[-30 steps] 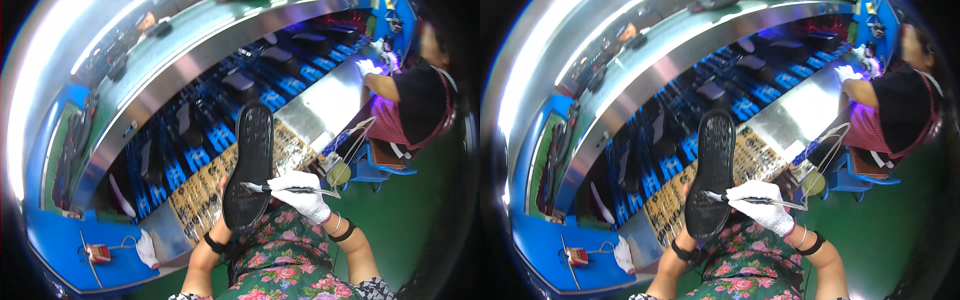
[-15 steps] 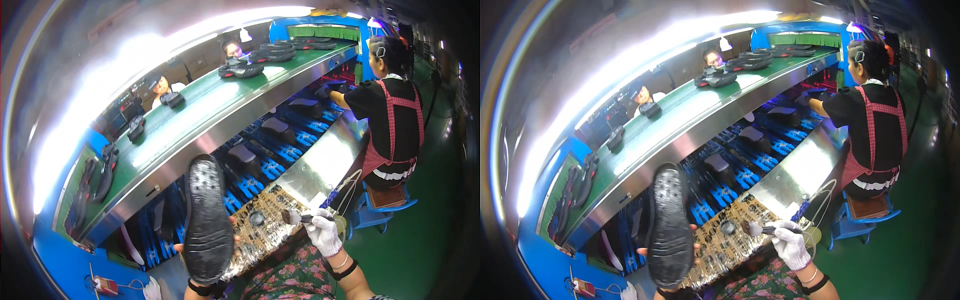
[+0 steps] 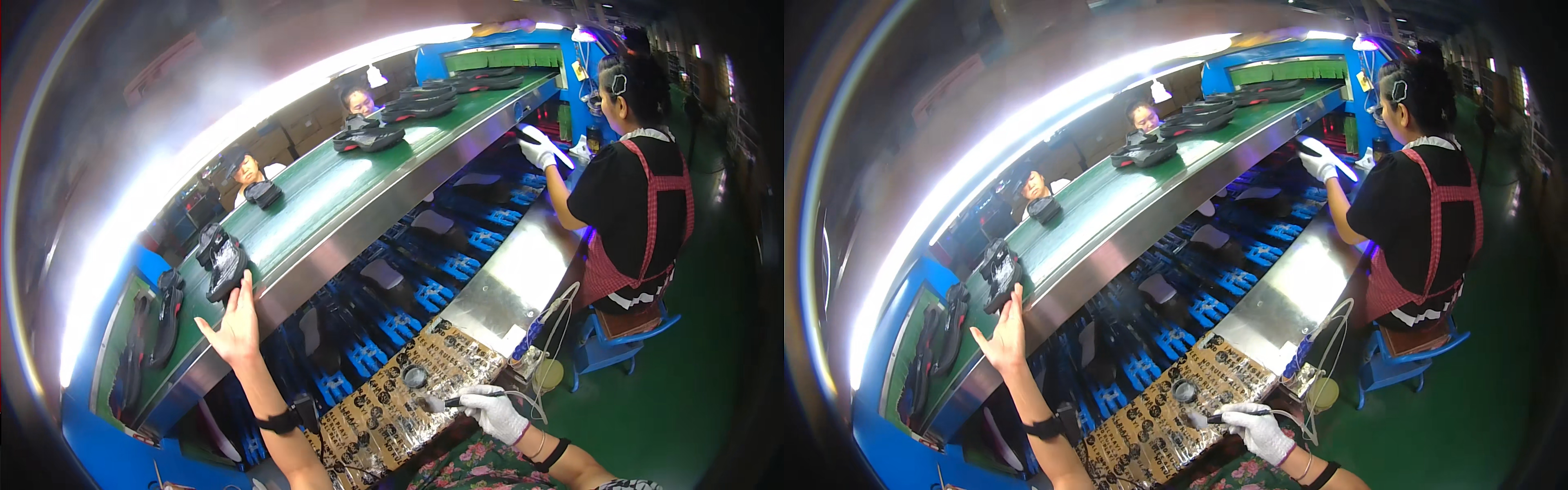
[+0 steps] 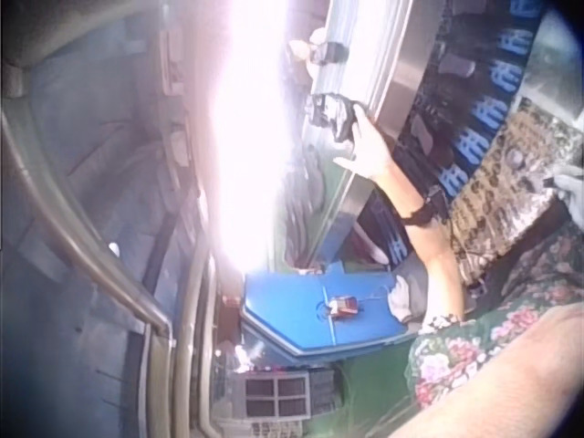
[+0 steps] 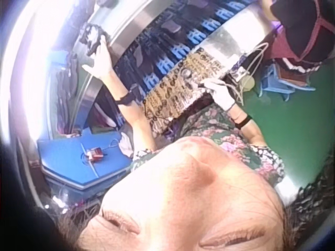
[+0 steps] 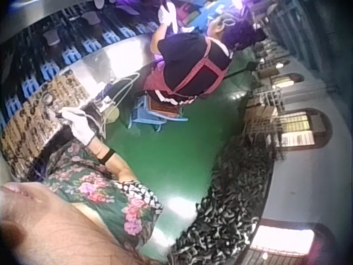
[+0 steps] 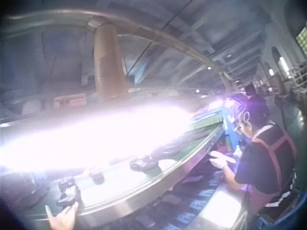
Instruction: The worker is applying glue to the bottom of shoe soles using a specialized brush tool on an assembly line.
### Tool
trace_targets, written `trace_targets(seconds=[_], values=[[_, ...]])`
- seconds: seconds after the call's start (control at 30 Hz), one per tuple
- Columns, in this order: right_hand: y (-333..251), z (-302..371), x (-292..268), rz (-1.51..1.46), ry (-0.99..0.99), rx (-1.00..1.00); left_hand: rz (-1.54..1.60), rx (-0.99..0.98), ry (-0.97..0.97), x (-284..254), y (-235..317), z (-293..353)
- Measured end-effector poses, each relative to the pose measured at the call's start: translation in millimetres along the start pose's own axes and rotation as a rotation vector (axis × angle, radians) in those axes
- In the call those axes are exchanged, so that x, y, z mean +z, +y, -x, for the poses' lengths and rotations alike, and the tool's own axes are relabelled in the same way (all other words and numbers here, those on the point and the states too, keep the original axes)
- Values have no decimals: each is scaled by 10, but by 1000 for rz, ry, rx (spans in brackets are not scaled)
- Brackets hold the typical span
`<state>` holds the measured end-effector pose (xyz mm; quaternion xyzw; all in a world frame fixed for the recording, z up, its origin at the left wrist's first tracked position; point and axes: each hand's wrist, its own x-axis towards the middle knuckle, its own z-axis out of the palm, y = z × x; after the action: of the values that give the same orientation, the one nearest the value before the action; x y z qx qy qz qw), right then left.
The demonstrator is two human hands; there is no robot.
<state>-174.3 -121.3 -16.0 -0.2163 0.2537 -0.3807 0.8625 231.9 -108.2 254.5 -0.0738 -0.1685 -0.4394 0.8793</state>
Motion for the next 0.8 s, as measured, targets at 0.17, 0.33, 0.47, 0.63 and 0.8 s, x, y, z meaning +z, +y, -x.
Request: trace_targets(seconds=[0.17, 0.33, 0.47, 0.63, 0.8], values=[[82, 40, -146, 2, -5, 11, -425, -44, -25, -119, 161, -21], [121, -11, -288, -11, 25, 26, -738, 167, 205, 4, 208, -307], [72, -16, -322, -64, -4, 0, -1033, 4, 11, 53, -457, -417], [-88, -63, -300, -146, 27, -47, -2048, 84, -511, 48, -1907, -878], [-186, -137, -393, -137, 106, -153, -2520, 233, -900, -320, -3068, -1697]])
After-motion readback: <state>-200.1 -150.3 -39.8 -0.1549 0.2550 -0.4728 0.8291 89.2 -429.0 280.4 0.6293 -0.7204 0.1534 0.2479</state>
